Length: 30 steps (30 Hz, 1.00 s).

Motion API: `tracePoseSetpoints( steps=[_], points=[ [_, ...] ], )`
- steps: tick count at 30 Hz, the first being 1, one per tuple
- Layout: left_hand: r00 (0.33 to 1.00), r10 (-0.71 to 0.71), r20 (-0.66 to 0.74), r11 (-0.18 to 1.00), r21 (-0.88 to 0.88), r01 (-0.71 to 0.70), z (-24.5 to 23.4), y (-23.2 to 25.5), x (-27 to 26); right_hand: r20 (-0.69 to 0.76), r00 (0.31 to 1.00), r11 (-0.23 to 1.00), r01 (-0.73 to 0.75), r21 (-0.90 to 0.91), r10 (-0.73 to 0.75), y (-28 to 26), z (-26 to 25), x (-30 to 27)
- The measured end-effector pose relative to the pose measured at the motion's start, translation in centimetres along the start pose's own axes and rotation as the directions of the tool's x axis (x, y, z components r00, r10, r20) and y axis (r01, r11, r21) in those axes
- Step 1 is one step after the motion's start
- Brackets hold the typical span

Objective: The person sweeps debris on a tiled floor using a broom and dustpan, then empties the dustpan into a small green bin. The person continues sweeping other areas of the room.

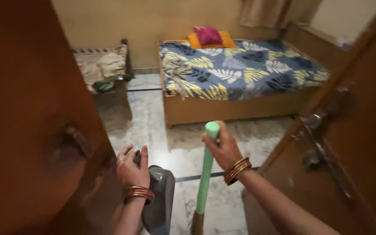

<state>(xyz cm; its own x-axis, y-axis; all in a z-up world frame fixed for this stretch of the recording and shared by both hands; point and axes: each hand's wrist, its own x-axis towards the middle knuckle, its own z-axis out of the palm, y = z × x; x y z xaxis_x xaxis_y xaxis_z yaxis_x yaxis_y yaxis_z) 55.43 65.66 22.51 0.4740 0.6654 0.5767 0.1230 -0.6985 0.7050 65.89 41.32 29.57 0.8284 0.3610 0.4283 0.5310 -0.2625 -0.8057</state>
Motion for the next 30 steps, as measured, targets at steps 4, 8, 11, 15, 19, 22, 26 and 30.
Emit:
tracePoseSetpoints(
  steps=[4,8,11,15,19,22,26,30],
  points=[
    [0.985,0.14,0.098,0.989,-0.068,-0.134,3.6,4.2,-3.5,-0.225,0.974,0.994,0.012,0.113,0.014,3.1,-5.4,-1.7],
    [0.946,0.198,0.258,0.966,-0.213,-0.144,6.8,8.9,-6.0,-0.384,0.922,0.993,0.002,0.116,0.043,5.7,-10.3,-3.4],
    [0.894,0.31,0.323,0.932,-0.29,-0.218,8.4,12.3,-6.9,-0.456,0.888,0.992,-0.007,0.123,0.062,7.3,-14.1,-4.7],
    [0.83,0.358,0.427,0.907,-0.37,-0.201,10.4,16.7,-8.6,-0.569,0.816,0.994,-0.066,0.084,0.102,10.0,-18.0,-5.5],
    [0.76,0.38,0.527,0.9,-0.399,-0.174,11.7,20.0,-10.1,-0.638,0.762,0.994,-0.068,0.087,0.108,13.2,-21.5,-5.1],
    [0.707,0.372,0.602,0.91,-0.387,-0.149,12.3,21.3,-10.4,-0.683,0.729,0.997,-0.081,-0.016,0.048,15.5,-24.1,-3.4],
    [0.692,0.403,0.599,0.902,-0.385,-0.193,13.2,22.4,-10.8,-0.676,0.737,0.992,-0.093,-0.086,0.011,18.2,-26.9,-0.2],
    [0.686,0.417,0.597,0.898,-0.386,-0.209,14.3,23.3,-11.2,-0.653,0.731,0.98,-0.168,0.107,0.197,21.7,-28.2,3.7]
  ],
)
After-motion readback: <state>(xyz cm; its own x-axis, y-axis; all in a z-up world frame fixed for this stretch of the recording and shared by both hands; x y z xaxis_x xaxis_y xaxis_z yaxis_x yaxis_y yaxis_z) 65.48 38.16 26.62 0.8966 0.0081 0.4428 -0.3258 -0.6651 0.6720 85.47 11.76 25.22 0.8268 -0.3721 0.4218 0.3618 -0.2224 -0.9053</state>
